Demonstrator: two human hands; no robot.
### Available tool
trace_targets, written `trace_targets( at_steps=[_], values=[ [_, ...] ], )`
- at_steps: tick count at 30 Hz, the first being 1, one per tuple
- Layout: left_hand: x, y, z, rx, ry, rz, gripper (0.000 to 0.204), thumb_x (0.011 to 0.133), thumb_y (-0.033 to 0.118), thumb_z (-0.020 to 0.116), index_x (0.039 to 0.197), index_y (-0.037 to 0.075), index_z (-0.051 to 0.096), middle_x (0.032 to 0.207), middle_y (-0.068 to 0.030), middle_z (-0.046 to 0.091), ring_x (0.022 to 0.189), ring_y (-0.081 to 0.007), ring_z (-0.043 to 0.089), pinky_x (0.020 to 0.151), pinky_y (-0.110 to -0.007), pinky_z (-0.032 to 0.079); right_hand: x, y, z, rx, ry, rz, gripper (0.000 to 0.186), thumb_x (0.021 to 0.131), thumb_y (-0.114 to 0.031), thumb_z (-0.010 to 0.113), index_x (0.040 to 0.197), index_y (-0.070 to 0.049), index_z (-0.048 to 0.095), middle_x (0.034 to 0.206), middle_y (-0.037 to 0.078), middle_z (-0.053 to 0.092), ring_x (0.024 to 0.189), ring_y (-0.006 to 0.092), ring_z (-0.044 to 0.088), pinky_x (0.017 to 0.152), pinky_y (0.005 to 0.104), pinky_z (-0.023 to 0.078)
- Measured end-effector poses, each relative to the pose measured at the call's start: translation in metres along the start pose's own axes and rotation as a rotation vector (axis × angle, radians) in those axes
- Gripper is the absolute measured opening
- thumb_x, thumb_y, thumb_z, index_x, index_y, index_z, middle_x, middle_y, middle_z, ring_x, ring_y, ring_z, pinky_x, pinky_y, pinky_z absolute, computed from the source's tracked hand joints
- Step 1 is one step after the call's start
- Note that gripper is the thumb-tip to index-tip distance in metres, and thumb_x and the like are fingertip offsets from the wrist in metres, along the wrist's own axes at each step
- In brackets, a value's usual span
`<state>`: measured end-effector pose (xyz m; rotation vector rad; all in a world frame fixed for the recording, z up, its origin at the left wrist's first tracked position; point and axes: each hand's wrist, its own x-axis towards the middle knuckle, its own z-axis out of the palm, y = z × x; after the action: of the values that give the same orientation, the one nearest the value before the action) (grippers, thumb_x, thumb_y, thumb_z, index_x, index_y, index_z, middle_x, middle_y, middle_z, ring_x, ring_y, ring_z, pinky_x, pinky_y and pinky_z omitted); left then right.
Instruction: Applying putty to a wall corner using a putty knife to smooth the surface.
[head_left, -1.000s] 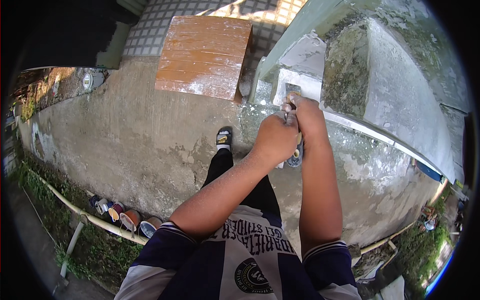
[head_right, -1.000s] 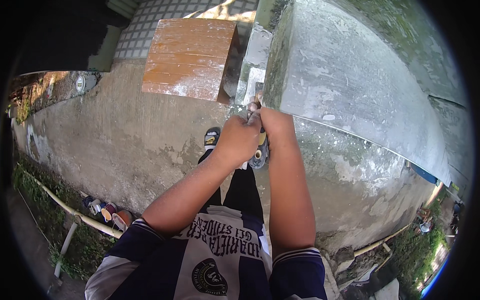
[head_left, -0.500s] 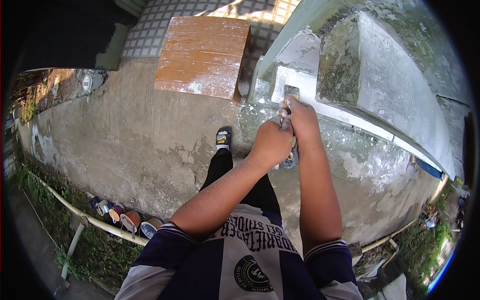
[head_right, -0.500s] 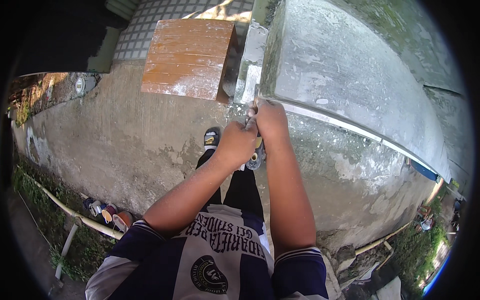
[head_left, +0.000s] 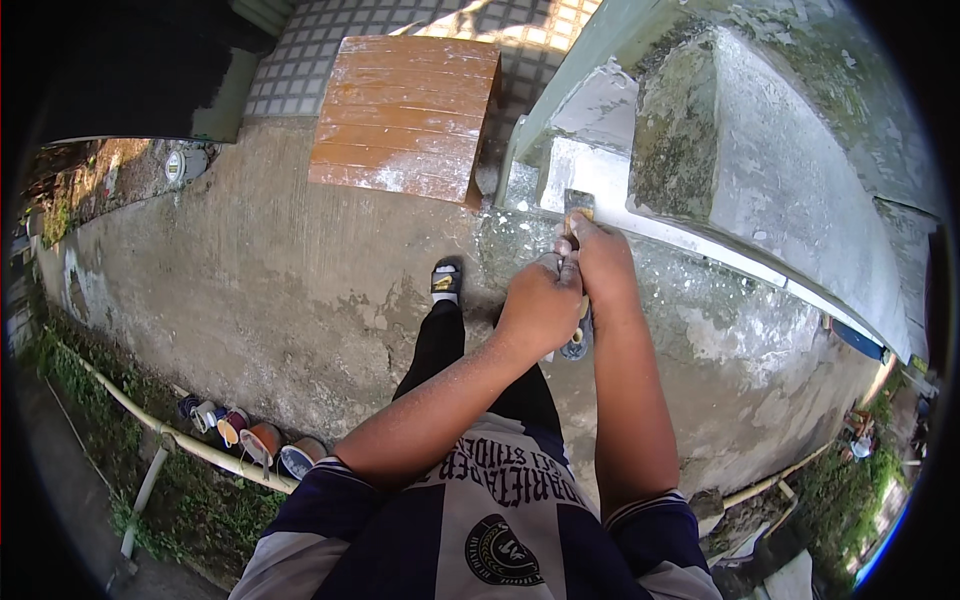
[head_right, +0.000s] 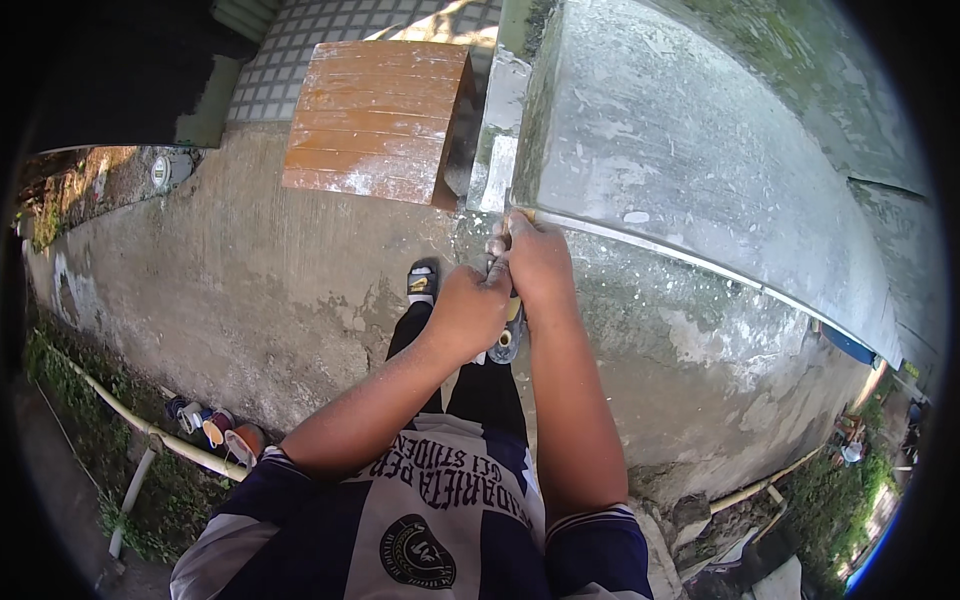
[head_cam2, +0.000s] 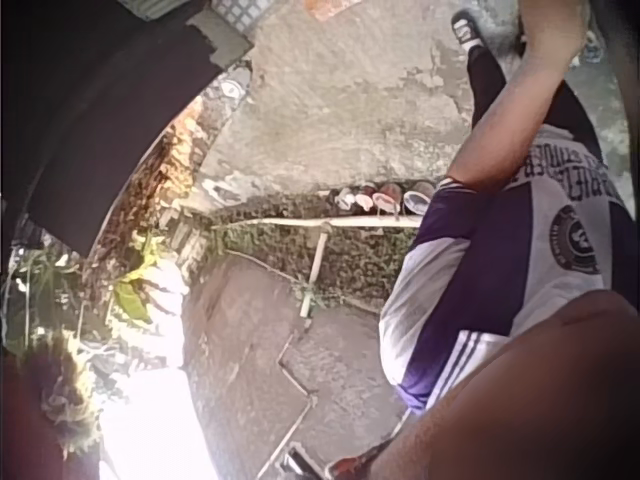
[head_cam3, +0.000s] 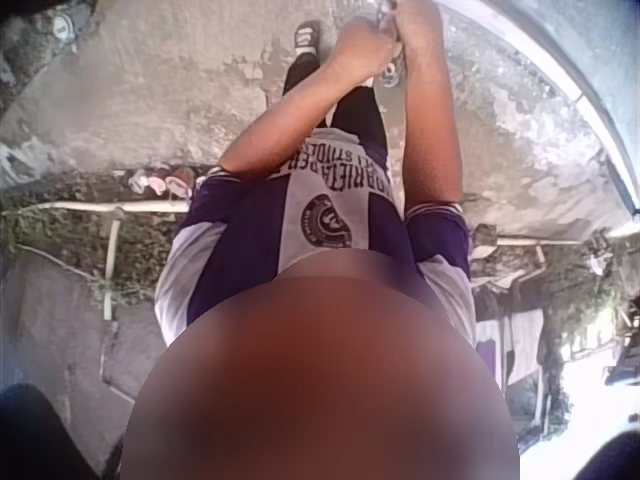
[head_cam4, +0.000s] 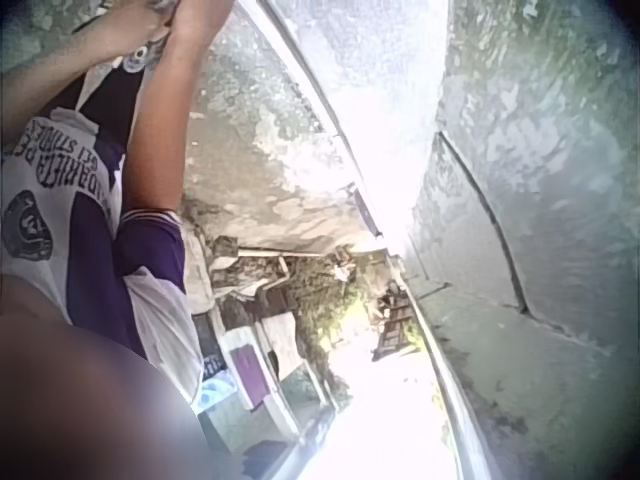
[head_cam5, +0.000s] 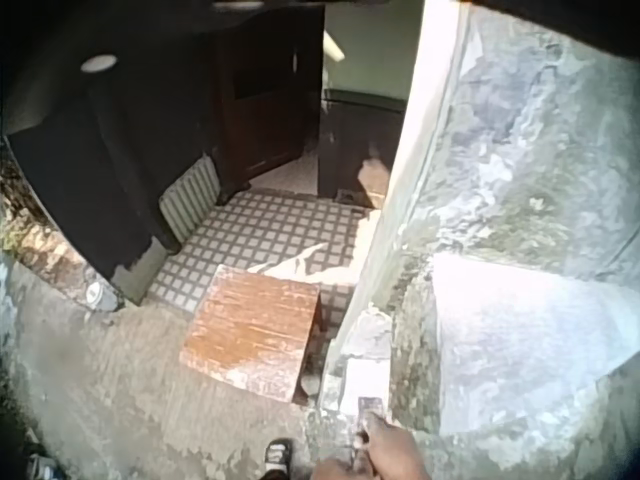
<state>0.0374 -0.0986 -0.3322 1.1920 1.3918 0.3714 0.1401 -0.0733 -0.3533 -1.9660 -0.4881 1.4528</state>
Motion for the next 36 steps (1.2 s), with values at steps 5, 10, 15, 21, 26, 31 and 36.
trace_targets(
  at_steps=[5,10,15,21,26,31,36],
  values=[
    [0.022,0.025,-0.003,-0.082,0.117,-0.098,0.042,0.092,0.027,0.049,0.077,-0.011,0.06,0.072,-0.0313,0.059,0.076,-0.0468,0.06,0.068,-0.049,0.047,0.025,-0.024,-0.005,-0.006,-0.016,-0.037,0.022,0.091,-0.016,0.054,0.092,0.004,0.063,0.077,0.007,0.061,0.063,0.0143,0.054,0.058,0.0274,0.044],
    [0.01,0.019,0.001,-0.059,0.066,-0.065,0.039,0.09,0.024,0.051,0.077,-0.011,0.06,0.072,-0.0317,0.059,0.077,-0.0481,0.06,0.069,-0.049,0.047,0.024,-0.004,-0.01,0.132,-0.08,-0.024,0.022,0.091,-0.015,0.055,0.091,0.005,0.063,0.077,0.007,0.061,0.063,0.0134,0.054,0.059,0.0266,0.044],
    [-0.01,0.01,0.004,-0.114,0.053,-0.048,0.036,0.09,0.023,0.05,0.08,-0.01,0.061,0.073,-0.0312,0.059,0.076,-0.0491,0.059,0.068,-0.049,0.047,-0.004,-0.001,-0.006,0.084,0.007,0.089,0.025,0.089,-0.015,0.048,0.08,0.002,0.064,0.07,0.006,0.062,0.06,0.0141,0.055,0.057,0.0296,0.042],
    [0.008,0.006,0.006,-0.057,0.104,-0.08,0.037,0.091,0.024,0.051,0.078,-0.01,0.06,0.072,-0.0316,0.059,0.075,-0.0483,0.059,0.067,-0.049,0.047,0.013,-0.009,-0.004,-0.017,-0.006,-0.025,0.033,0.093,-0.022,0.05,0.077,0.004,0.063,0.068,0.007,0.062,0.061,0.0161,0.056,0.057,0.0315,0.043],
    [-0.02,-0.021,0.017,-0.138,0.082,-0.021,0.031,0.09,0.022,0.05,0.084,-0.007,0.061,0.076,-0.0296,0.061,0.077,-0.0471,0.06,0.069,-0.049,0.047,-0.012,0.018,-0.003,0.119,-0.031,0.045,0.029,0.094,-0.019,0.05,0.082,0.004,0.063,0.07,0.007,0.06,0.059,0.0115,0.056,0.055,0.0265,0.043],
    [0.01,0.01,0.004,-0.134,0.081,-0.074,0.031,0.09,0.021,0.049,0.083,-0.007,0.061,0.075,-0.0301,0.06,0.077,-0.0469,0.06,0.068,-0.049,0.046,0.017,-0.016,-0.006,-0.017,-0.013,-0.024,0.03,0.093,-0.021,0.048,0.083,0.002,0.064,0.07,0.006,0.061,0.061,0.0141,0.056,0.057,0.0295,0.043],
    [-0.01,-0.005,0.006,-0.105,0.01,-0.082,0.03,0.091,0.02,0.048,0.083,-0.007,0.061,0.074,-0.0293,0.061,0.077,-0.0481,0.059,0.069,-0.049,0.047,-0.001,0.016,-0.004,0.126,-0.03,0.01,0.028,0.094,-0.019,0.046,0.083,0.002,0.062,0.071,0.006,0.06,0.058,0.0129,0.054,0.056,0.0292,0.042]
  ],
)
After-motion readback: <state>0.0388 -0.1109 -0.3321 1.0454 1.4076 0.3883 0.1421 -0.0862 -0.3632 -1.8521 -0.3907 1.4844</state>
